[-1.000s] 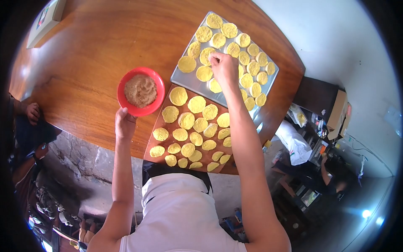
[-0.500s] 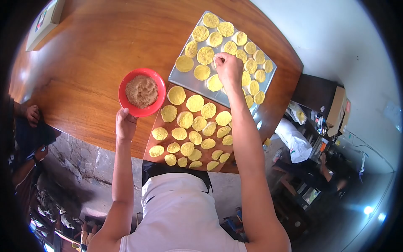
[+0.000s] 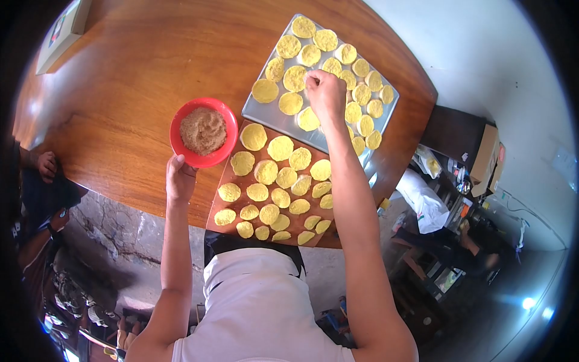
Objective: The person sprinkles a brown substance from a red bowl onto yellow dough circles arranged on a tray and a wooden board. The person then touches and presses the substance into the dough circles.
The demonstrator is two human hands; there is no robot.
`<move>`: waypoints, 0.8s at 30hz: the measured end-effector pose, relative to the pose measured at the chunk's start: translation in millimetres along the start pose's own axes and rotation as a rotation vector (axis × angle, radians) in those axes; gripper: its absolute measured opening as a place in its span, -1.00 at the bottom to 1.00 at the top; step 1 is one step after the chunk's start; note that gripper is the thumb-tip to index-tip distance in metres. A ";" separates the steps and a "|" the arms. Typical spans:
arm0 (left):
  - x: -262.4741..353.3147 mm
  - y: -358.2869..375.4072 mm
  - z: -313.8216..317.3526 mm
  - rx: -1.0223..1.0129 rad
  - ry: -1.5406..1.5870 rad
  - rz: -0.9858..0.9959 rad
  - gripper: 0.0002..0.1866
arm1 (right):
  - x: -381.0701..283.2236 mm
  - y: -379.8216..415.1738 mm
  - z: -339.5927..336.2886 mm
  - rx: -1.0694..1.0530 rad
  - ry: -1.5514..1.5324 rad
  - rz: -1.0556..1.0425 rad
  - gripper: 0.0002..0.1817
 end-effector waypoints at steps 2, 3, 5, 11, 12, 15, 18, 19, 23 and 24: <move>0.1 -0.4 0.1 0.004 0.000 -0.003 -0.59 | -3.8 -2.8 0.0 0.016 0.012 -0.004 -0.86; 0.2 -0.6 0.2 0.006 0.000 -0.005 -0.58 | -5.9 -4.4 -1.0 0.032 0.023 -0.010 -0.86; 0.3 -1.5 -1.6 -0.002 0.000 -0.008 -0.58 | -7.5 -8.1 -0.8 0.030 0.021 0.000 -0.87; 1.7 -2.4 -0.1 0.000 0.009 -0.002 -0.59 | -6.4 -16.2 -0.7 0.023 -0.018 0.037 -0.87; 1.9 -2.5 0.2 -0.003 0.014 0.003 -0.59 | -5.5 -17.1 -0.3 0.025 -0.022 0.031 -0.87; 2.2 -2.3 0.2 -0.008 0.013 0.004 -0.60 | -6.7 -17.8 -0.4 0.045 -0.011 0.006 -0.87; 3.4 -0.8 3.6 -0.035 0.009 -0.007 -0.59 | -10.7 -17.4 -3.1 0.056 -0.046 0.032 -0.87; 4.1 0.1 6.5 -0.040 0.007 -0.004 -0.59 | -11.0 -16.7 -3.3 0.060 -0.049 0.030 -0.87; 2.7 4.3 21.4 -0.087 -0.008 -0.017 -0.56 | -19.1 -12.0 -13.9 0.080 -0.027 0.036 -0.87; 1.5 5.4 25.0 -0.105 -0.009 -0.025 -0.55 | -20.9 -8.7 -18.5 0.090 -0.040 0.061 -0.86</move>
Point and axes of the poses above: each hand's wrist, its own y-axis away from the middle knuckle, its own z-axis out of the palm, x = y × z, the point moved 4 cm from there along -y, towards the middle knuckle, and after that the axes turned 13 degrees about y, right-handed, at the moved point
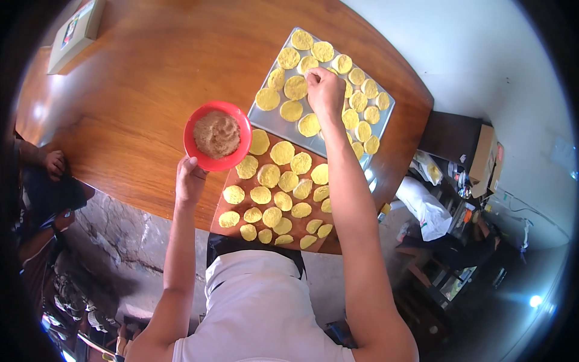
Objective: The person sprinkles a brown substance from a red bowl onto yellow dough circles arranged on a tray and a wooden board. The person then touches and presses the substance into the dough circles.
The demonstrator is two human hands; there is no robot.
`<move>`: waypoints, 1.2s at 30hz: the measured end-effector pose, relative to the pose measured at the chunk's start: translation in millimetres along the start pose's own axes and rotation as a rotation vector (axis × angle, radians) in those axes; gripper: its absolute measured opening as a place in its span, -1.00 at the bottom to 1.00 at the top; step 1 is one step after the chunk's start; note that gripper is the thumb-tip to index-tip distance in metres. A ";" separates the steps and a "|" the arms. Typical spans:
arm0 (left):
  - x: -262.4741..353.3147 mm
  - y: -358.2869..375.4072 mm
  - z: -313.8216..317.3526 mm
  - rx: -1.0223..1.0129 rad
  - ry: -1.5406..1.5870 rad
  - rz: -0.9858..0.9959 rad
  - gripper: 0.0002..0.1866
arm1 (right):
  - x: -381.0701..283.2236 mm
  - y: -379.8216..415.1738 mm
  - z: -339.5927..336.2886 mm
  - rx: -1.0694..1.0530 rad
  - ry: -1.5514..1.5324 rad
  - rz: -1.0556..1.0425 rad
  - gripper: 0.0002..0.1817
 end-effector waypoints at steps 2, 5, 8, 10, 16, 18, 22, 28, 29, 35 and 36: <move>-3.2 1.7 6.7 -0.012 -0.012 -0.001 -0.54 | -5.3 8.5 -10.5 0.004 -0.046 -0.006 -0.86; -12.2 2.1 19.4 -0.035 0.013 -0.027 -0.56 | -21.7 36.2 -21.7 -0.095 -0.196 -0.060 -0.87; -19.4 6.4 44.6 -0.063 0.035 -0.042 -0.56 | -63.6 86.4 -36.4 -0.238 -0.185 -0.313 -0.89; -28.9 7.4 48.8 -0.071 0.040 -0.048 -0.57 | -75.1 111.8 -31.7 -0.337 -0.112 -0.481 -0.90; -52.1 18.1 59.6 -0.022 -0.003 -0.103 -0.61 | -61.6 157.3 -9.5 -0.250 0.231 -0.619 -0.89; -60.9 23.3 53.9 0.016 -0.039 -0.132 -0.63 | -51.9 166.1 -4.8 -0.247 0.256 -0.615 -0.90; -72.5 35.0 67.3 0.037 0.004 -0.113 -0.61 | -36.8 172.8 -2.3 -0.207 0.259 -0.614 -0.88; -92.8 38.8 85.1 0.066 0.032 -0.078 -0.61 | -14.1 162.3 -29.7 -0.168 0.099 -0.553 -0.96; -97.1 38.7 85.4 0.071 0.033 -0.071 -0.61 | -10.6 157.6 -34.0 -0.185 0.087 -0.538 -0.93; -120.2 23.9 89.3 0.108 0.035 -0.023 -0.59 | 16.7 102.7 -67.1 -0.166 -0.201 -0.253 -0.88; -121.1 24.0 87.9 0.118 0.039 -0.022 -0.59 | 22.4 89.2 -72.6 -0.175 -0.159 -0.188 -0.88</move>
Point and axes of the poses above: each hand's wrist, its own y-axis away from the middle knuckle, its own z-axis out of the palm, x = y × z, the point moved 4 cm from there along -y, towards the middle knuckle, and after that the axes turned 13 degrees about y, right-handed, at the moved point
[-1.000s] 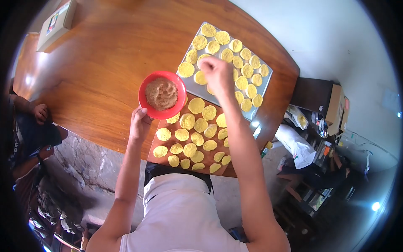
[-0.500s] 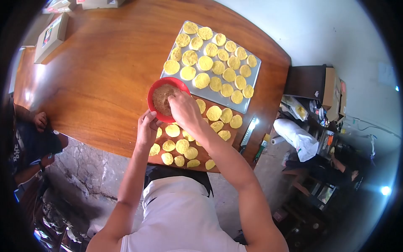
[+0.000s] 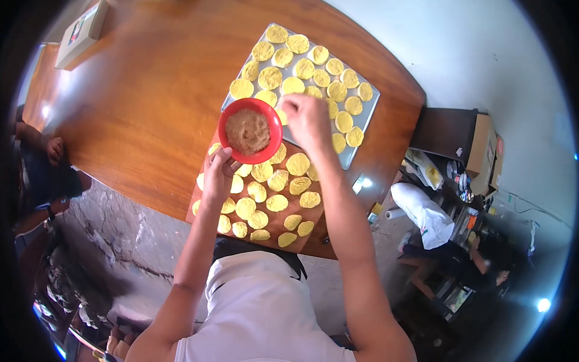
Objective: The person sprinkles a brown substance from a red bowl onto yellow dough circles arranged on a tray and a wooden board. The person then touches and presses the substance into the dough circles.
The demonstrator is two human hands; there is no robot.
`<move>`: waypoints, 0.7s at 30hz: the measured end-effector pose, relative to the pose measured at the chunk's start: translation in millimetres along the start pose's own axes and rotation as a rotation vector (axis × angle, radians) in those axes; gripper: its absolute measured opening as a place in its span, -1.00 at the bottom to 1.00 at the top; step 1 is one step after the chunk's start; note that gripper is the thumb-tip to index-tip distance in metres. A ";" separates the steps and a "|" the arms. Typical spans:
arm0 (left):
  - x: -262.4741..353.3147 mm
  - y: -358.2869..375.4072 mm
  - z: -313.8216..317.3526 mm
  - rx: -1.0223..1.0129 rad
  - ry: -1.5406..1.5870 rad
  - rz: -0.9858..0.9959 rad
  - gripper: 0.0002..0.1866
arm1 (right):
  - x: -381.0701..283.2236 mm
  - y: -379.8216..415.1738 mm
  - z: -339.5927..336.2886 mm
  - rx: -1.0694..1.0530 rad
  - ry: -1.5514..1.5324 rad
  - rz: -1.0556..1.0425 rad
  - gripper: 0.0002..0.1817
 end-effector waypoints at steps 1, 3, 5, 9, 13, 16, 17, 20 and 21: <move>2.8 0.6 1.4 -0.002 -0.007 0.020 -0.58 | 11.9 -12.8 -3.3 0.018 0.033 0.004 -0.87; 5.4 -0.5 -7.7 -0.009 -0.007 0.049 -0.55 | 31.0 -37.5 -6.3 0.040 0.102 0.039 -0.86; 13.2 2.3 -12.7 -0.018 -0.005 0.068 -0.55 | 42.6 -55.9 -4.6 0.021 0.164 0.031 -0.86; 26.9 8.0 -30.7 -0.020 -0.024 0.107 -0.52 | 57.8 -73.2 5.4 0.033 0.253 -0.014 -0.86; 35.8 14.8 -42.2 -0.020 -0.017 0.122 -0.54 | 65.4 -82.8 10.7 -0.020 0.302 0.044 -0.86; 39.0 17.3 -56.7 -0.011 -0.020 0.114 -0.55 | 72.3 -87.9 15.5 -0.035 0.329 0.033 -0.79; 40.4 18.0 -58.8 -0.003 -0.016 0.119 -0.54 | 72.6 -88.4 16.3 -0.018 0.323 0.017 -0.79; 45.2 19.5 -57.9 0.013 -0.014 0.130 -0.52 | 70.7 -89.0 18.2 -0.017 0.330 0.020 -0.80; 46.9 19.7 -57.3 0.021 -0.018 0.137 -0.52 | 69.2 -89.7 18.5 -0.018 0.331 0.019 -0.80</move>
Point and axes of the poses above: each hand's wrist, its own y-axis away from the middle knuckle, its own z-axis out of the palm, x = y × z, the point moved 4 cm from there along -y, towards the middle knuckle, and after that the axes turned 13 degrees about y, right-handed, at the moved point
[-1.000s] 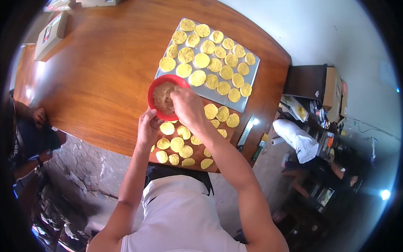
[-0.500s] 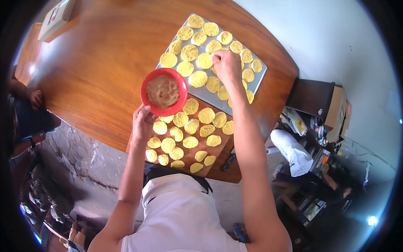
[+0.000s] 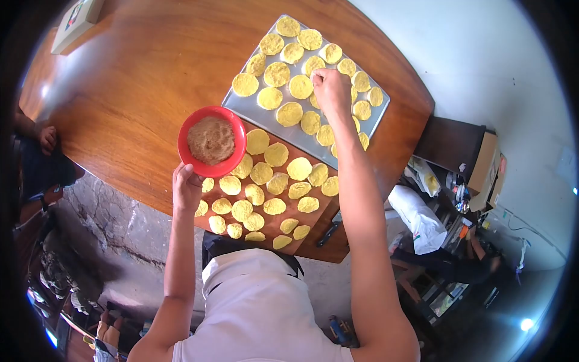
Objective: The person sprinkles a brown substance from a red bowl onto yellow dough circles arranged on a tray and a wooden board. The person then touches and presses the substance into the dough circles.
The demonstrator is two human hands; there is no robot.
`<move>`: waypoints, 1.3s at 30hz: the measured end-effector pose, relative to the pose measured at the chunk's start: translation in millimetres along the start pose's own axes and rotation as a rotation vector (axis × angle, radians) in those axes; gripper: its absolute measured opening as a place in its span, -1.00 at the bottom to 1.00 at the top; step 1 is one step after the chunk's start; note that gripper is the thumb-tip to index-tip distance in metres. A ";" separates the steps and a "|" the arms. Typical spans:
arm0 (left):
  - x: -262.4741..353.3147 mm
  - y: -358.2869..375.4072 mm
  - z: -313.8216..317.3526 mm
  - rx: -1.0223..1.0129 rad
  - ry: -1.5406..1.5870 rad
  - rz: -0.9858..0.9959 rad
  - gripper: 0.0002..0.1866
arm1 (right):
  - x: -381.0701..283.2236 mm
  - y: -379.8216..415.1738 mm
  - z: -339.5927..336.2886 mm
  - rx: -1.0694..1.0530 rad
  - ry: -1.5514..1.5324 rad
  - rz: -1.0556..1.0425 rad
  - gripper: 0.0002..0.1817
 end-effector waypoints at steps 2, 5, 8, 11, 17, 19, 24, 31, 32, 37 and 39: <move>1.9 -1.2 -2.3 0.002 0.006 0.002 -0.51 | -1.6 -1.0 1.2 -0.032 0.021 0.040 -0.80; 4.6 -3.4 -2.6 -0.003 0.012 0.006 -0.50 | -7.3 -0.4 3.0 -0.017 -0.018 0.019 -0.81; 5.9 -5.4 -5.5 -0.006 0.021 0.010 -0.51 | -15.7 7.7 1.0 0.076 -0.146 -0.010 -0.86; 7.1 -6.5 -8.8 -0.007 0.030 0.008 -0.52 | -16.0 12.6 1.0 0.053 -0.129 -0.007 -0.85; 9.1 -8.4 -11.4 -0.002 0.014 -0.008 -0.54 | -9.8 26.6 -4.6 0.029 -0.127 0.053 -0.86; 9.0 -9.9 -10.6 -0.008 0.014 -0.015 -0.54 | -7.5 28.6 -7.6 0.011 -0.117 0.081 -0.86; 6.7 -13.1 -8.1 -0.026 0.017 -0.024 -0.56 | 1.7 26.2 -5.4 0.026 -0.125 0.080 -0.87; 2.3 -13.9 -5.9 -0.017 0.011 -0.031 -0.57 | 13.7 13.7 3.1 0.059 -0.073 0.091 -0.89; 2.0 -14.0 -5.6 -0.009 0.007 -0.027 -0.57 | 14.2 12.8 3.6 0.064 -0.089 0.111 -0.89; 1.5 -14.4 -3.5 0.009 0.007 -0.018 -0.57 | 21.6 10.0 11.2 0.048 -0.092 0.103 -0.89; 1.6 -14.8 -3.2 0.008 0.006 -0.011 -0.57 | 23.2 10.5 14.0 0.028 -0.077 0.106 -0.89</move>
Point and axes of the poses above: each hand's wrist, its own y-axis away from the middle knuckle, its own z-axis out of the palm, x = y × z, the point moved 4 cm from there along -y, towards the middle knuckle, and after that the axes turned 13 degrees about y, right-handed, at the moved point
